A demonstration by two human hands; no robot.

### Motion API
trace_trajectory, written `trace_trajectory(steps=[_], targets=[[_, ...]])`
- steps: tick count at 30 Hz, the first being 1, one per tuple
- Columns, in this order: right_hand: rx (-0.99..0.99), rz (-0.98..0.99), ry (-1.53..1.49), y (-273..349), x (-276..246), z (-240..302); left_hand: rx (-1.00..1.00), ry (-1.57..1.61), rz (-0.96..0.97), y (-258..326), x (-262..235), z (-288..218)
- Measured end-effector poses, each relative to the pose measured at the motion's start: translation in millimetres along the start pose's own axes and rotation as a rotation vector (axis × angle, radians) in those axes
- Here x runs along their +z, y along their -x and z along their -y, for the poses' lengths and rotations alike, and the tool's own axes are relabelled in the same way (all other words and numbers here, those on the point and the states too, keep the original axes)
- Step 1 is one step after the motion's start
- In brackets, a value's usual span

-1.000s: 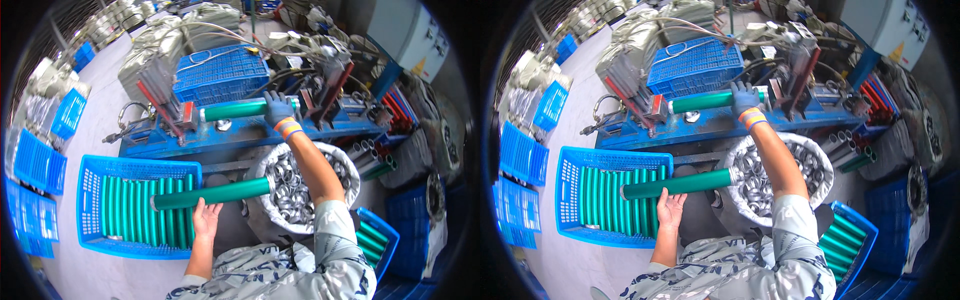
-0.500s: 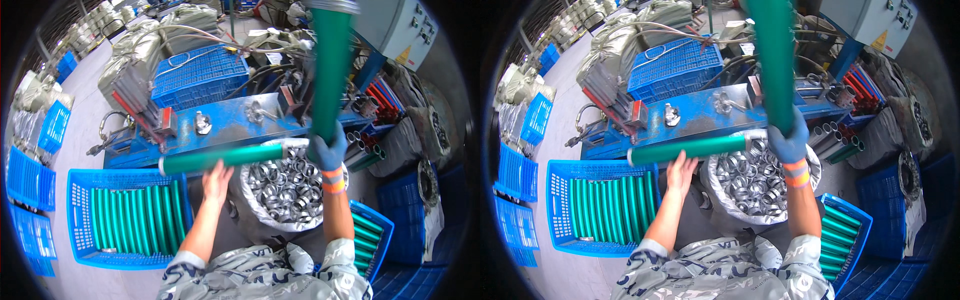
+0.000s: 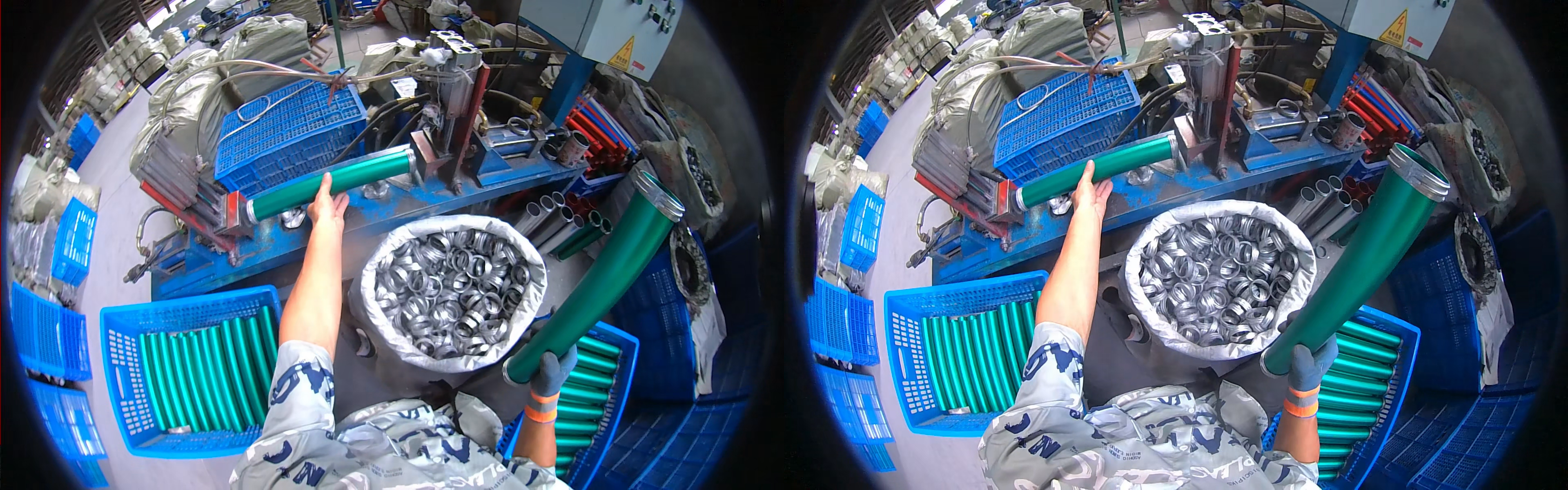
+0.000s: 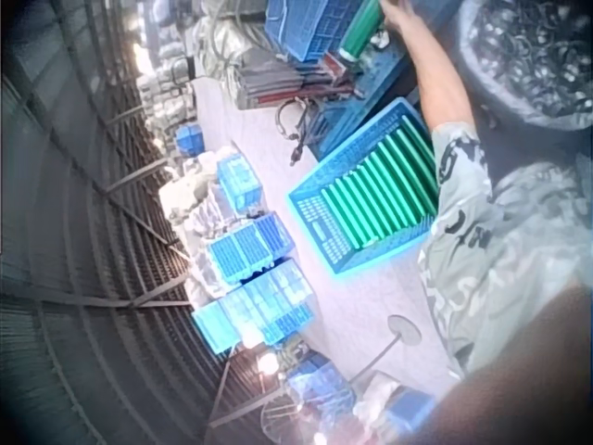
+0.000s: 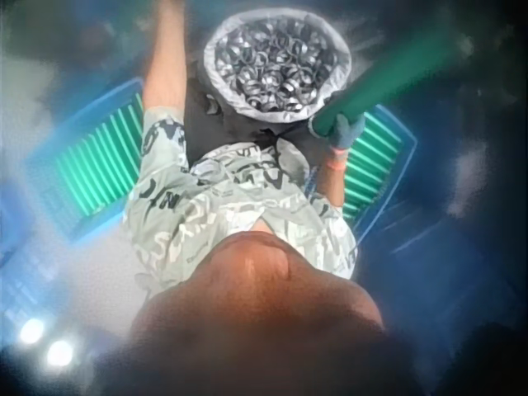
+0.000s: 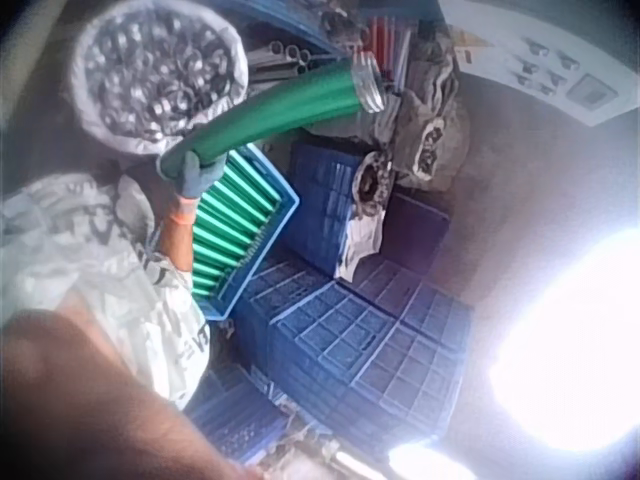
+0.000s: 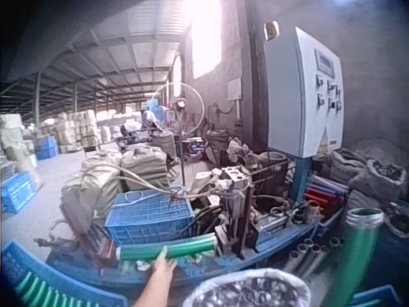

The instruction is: Assembling metal end caps onto green tubes using a pneumatic press machine and organizing them into a storage crate.

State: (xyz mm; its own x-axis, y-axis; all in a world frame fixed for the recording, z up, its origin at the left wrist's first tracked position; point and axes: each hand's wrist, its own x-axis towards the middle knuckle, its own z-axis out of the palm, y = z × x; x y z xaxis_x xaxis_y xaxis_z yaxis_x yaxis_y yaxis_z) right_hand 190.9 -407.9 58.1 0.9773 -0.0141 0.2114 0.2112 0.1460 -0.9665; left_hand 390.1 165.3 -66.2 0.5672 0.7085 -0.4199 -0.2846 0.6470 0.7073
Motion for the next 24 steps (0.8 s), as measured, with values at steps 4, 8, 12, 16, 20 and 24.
trace_trajectory(steps=[4,8,12,16,20,24], targets=[[0.039,-0.005,-0.096,4,5,-9,-0.009,-0.046,-0.002,0,-2,-7],[0.046,0.061,-0.211,8,6,-21,0.0,-0.108,0.038,5,-10,-12],[0.087,-0.009,-0.183,12,3,-24,0.003,-0.16,0.033,14,-18,-24],[0.161,-0.21,-0.078,20,-58,-18,0.079,-0.31,0.211,90,-48,10],[0.047,-0.479,0.07,53,-150,-16,0.309,-0.461,0.147,141,-153,-9],[0.176,-0.658,0.499,155,-320,-57,0.437,-0.578,0.118,146,-223,-10]])
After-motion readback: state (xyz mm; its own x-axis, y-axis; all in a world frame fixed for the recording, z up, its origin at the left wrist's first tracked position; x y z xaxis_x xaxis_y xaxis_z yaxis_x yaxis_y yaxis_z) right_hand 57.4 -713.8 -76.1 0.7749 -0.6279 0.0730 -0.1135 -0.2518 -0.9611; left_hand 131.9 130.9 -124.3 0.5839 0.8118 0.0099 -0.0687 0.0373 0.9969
